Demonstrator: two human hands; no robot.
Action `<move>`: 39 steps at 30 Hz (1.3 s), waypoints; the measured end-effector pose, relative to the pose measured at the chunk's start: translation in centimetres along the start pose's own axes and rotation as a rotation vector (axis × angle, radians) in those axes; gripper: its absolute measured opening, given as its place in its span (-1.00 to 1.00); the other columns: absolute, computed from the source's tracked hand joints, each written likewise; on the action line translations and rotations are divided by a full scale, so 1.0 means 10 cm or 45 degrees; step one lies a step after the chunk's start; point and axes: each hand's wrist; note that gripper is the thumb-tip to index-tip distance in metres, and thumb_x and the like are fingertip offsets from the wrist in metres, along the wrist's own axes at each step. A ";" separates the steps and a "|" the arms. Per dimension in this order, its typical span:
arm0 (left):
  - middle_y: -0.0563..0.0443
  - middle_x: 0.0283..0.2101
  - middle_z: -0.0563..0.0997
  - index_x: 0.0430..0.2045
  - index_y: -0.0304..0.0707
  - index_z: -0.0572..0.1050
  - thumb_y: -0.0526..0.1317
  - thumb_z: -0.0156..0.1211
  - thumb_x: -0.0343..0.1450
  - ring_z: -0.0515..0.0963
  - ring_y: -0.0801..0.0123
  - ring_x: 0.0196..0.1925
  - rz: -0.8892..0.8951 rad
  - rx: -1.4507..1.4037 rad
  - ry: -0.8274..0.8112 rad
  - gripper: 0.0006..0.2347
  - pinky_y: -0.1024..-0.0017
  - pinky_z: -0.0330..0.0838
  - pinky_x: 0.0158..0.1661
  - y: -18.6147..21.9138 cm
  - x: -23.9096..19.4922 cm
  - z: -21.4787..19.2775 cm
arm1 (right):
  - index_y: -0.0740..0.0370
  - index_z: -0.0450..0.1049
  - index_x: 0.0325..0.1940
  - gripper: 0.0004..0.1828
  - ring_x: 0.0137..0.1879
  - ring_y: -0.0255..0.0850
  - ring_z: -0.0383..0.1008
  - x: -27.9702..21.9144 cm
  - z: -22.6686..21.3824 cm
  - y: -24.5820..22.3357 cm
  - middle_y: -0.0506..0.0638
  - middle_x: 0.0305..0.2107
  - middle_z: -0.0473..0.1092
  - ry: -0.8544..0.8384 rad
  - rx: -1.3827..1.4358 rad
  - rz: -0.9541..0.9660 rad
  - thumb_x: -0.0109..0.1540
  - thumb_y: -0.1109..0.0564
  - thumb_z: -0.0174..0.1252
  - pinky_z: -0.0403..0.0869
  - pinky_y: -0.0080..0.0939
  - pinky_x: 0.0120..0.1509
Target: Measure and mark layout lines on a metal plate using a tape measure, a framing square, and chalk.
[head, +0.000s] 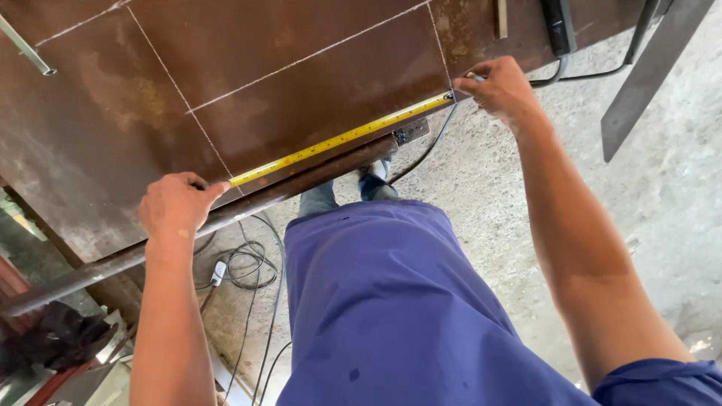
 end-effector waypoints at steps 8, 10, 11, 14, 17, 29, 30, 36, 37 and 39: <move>-0.04 -0.40 0.72 -0.32 -0.03 0.72 0.27 0.36 0.36 0.66 0.12 -0.32 0.005 0.008 0.049 -0.60 0.17 0.49 -0.21 0.13 -0.08 0.06 | 0.31 0.60 -0.01 -0.67 -0.53 -0.37 0.36 0.00 0.02 0.10 0.07 -0.37 0.55 0.001 0.151 0.015 0.28 0.01 0.36 0.38 -0.49 -0.53; -0.04 -0.40 0.72 -0.33 -0.02 0.72 0.27 0.35 0.37 0.66 0.12 -0.32 0.001 0.008 0.060 -0.61 0.17 0.50 -0.21 0.12 -0.08 0.06 | 0.28 0.61 -0.05 -0.72 -0.50 -0.38 0.39 -0.01 0.03 0.11 0.06 -0.32 0.56 -0.015 0.219 0.009 0.28 0.05 0.35 0.39 -0.51 -0.49; -0.05 -0.40 0.72 -0.33 -0.05 0.72 0.26 0.36 0.37 0.66 0.12 -0.33 0.012 0.001 0.069 -0.60 0.17 0.50 -0.22 0.12 -0.08 0.07 | 0.27 0.62 -0.08 -0.74 -0.49 -0.38 0.39 -0.04 0.04 0.11 0.06 -0.31 0.57 -0.005 0.229 -0.004 0.26 0.06 0.37 0.40 -0.50 -0.47; -0.05 -0.37 0.72 -0.31 -0.08 0.73 0.24 0.36 0.37 0.67 0.11 -0.31 0.011 0.007 0.070 -0.61 0.16 0.50 -0.20 0.16 -0.10 0.04 | 0.26 0.63 -0.11 -0.78 -0.50 -0.39 0.37 -0.02 0.05 0.14 0.05 -0.29 0.57 0.008 0.234 -0.033 0.25 0.08 0.38 0.39 -0.51 -0.46; -0.03 -0.36 0.73 -0.31 -0.07 0.73 0.24 0.36 0.36 0.68 0.10 -0.28 -0.002 0.028 0.062 -0.61 0.17 0.50 -0.18 0.16 -0.10 0.05 | 0.26 0.63 -0.09 -0.78 -0.52 -0.40 0.35 -0.03 0.08 0.16 0.03 -0.31 0.57 0.024 0.208 -0.057 0.27 0.08 0.37 0.35 -0.53 -0.49; -0.13 -0.30 0.71 -0.35 -0.19 0.69 0.06 0.47 0.29 0.68 0.03 -0.30 -0.028 -0.095 0.147 -0.68 0.12 0.56 -0.22 0.08 -0.06 0.20 | 0.24 0.56 0.12 -0.75 -0.37 -0.40 0.44 -0.02 0.13 0.34 0.05 -0.17 0.55 0.055 0.090 -0.180 0.41 0.09 0.33 0.40 -0.56 -0.41; -0.14 -0.30 0.71 -0.36 -0.18 0.70 0.04 0.47 0.28 0.69 0.02 -0.30 -0.023 -0.088 0.154 -0.70 0.12 0.57 -0.23 0.07 -0.04 0.23 | 0.20 0.56 0.13 -0.75 -0.38 -0.43 0.43 -0.04 0.11 0.30 0.02 -0.18 0.56 0.059 0.085 -0.133 0.41 0.07 0.32 0.39 -0.58 -0.42; -0.14 -0.35 0.70 -0.39 -0.21 0.70 0.04 0.51 0.26 0.68 0.07 -0.35 -0.045 -0.112 0.134 -0.69 0.16 0.57 -0.27 0.06 -0.07 0.29 | 0.12 0.59 0.08 -0.82 -0.39 -0.46 0.41 -0.04 0.11 0.32 -0.05 -0.20 0.55 0.072 0.114 -0.138 0.42 0.08 0.32 0.37 -0.59 -0.43; -0.14 -0.35 0.70 -0.39 -0.21 0.70 0.04 0.51 0.26 0.68 0.07 -0.35 -0.047 -0.116 0.134 -0.69 0.16 0.57 -0.27 0.06 -0.07 0.28 | 0.12 0.59 0.08 -0.82 -0.39 -0.46 0.41 -0.07 0.12 0.30 -0.05 -0.20 0.55 0.071 0.111 -0.140 0.42 0.08 0.32 0.37 -0.59 -0.43; -0.13 -0.33 0.71 -0.36 -0.20 0.70 0.04 0.51 0.25 0.68 0.08 -0.34 -0.056 -0.115 0.127 -0.68 0.17 0.56 -0.25 0.07 -0.09 0.28 | 0.12 0.60 0.06 -0.83 -0.42 -0.45 0.39 -0.11 0.13 0.26 -0.05 -0.21 0.56 0.080 0.120 -0.155 0.41 0.07 0.33 0.38 -0.57 -0.42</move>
Point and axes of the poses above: each hand's wrist, its own x-axis towards the middle knuckle, its own z-axis out of the palm, y = z × x
